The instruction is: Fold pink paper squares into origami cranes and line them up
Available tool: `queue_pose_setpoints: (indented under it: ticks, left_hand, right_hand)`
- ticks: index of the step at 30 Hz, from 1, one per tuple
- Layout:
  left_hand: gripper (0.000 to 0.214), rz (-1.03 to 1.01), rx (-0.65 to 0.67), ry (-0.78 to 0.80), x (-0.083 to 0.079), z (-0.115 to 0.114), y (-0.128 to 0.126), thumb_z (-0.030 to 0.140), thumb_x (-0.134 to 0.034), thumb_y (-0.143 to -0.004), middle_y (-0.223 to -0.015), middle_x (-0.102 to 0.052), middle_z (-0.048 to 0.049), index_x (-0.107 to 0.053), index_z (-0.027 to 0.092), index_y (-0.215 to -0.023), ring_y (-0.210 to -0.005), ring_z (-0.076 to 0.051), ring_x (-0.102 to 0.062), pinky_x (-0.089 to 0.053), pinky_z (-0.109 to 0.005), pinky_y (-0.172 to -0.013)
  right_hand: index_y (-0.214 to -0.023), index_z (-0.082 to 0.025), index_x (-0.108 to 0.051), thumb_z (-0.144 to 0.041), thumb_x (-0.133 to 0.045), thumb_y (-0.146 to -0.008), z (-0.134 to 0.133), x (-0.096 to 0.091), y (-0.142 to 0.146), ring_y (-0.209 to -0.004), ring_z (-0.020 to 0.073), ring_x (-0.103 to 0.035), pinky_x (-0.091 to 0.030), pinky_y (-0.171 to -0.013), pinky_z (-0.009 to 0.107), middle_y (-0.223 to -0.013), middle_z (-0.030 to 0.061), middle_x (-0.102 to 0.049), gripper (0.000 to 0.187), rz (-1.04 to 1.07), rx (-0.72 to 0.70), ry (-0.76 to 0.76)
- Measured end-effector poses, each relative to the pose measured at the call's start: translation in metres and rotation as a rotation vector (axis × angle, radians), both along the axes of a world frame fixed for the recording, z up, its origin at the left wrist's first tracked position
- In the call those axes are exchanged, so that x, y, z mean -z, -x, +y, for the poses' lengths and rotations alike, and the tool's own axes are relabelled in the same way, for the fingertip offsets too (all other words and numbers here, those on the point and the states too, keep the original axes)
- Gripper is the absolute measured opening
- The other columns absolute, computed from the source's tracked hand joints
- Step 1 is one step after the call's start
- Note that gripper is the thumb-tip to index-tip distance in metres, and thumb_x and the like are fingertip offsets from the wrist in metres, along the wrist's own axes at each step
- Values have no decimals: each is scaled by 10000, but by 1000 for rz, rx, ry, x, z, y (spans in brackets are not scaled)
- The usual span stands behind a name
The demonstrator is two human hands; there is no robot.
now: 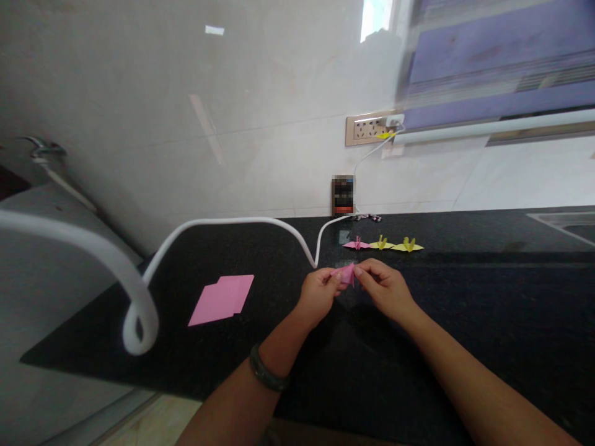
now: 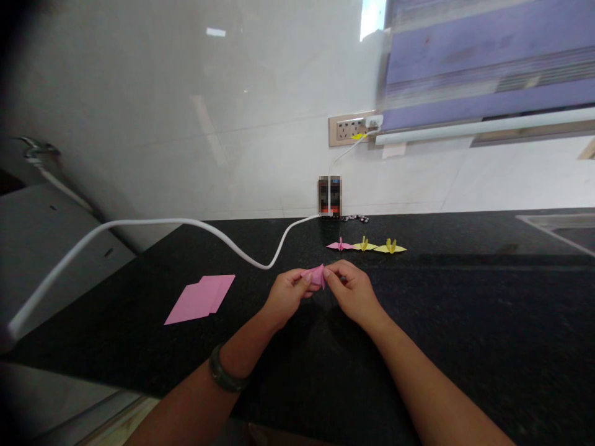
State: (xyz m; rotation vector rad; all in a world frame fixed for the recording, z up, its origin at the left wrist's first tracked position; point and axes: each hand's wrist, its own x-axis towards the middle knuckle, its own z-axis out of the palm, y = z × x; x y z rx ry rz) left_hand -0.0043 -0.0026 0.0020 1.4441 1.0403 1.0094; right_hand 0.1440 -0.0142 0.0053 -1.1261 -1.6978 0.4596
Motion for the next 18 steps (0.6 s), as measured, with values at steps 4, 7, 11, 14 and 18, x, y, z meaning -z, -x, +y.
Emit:
queue_pose_setpoints:
  ticks: [4,7,11,14,18]
  left_hand:
    - [322,5,-1,-12,0,0,1,368,-461,-757,-797,-641,-91,-590,113,-905,-710,-148,-602,-451,-222,-586]
    - [323,9,-2,-12,1,1,1,374,-459,-757,-783,-642,-85,-590,116,-901,-694,-146,-601,-448,-223,-577]
    - [311,-1,-2,7,1,1,1,368,-459,-759,-759,-639,-79,-589,115,-886,-672,-139,-598,-443,-221,-567]
    - [303,-29,8,48,1,1,0,366,-471,-753,-723,-636,-71,-588,114,-872,-642,-128,-595,-440,-215,-561]
    - [289,-44,14,85,1,1,0,350,-495,-741,-701,-631,-67,-589,110,-872,-627,-121,-592,-440,-209,-555]
  right_hand:
    - [-738,-177,-591,-267,-447,-785,0,0,0,-649,134,-510,-398,-603,253,-691,21,-550,177,-25,2,-16]
    - [-724,-178,-588,-268,-438,-790,-1,-1,-1,-646,136,-511,-399,-605,253,-680,19,-549,188,-44,7,-28]
    - [-723,-181,-583,-270,-404,-808,-1,-2,-2,-645,137,-510,-395,-603,252,-672,16,-539,217,-56,-1,-29]
    - [-725,-185,-578,-270,-392,-812,-1,-2,-2,-651,139,-510,-395,-606,254,-679,19,-538,222,-60,-9,-20]
    - [-704,-184,-573,-270,-402,-805,-2,-3,-1,-635,138,-500,-392,-591,254,-660,17,-533,216,-51,1,-17]
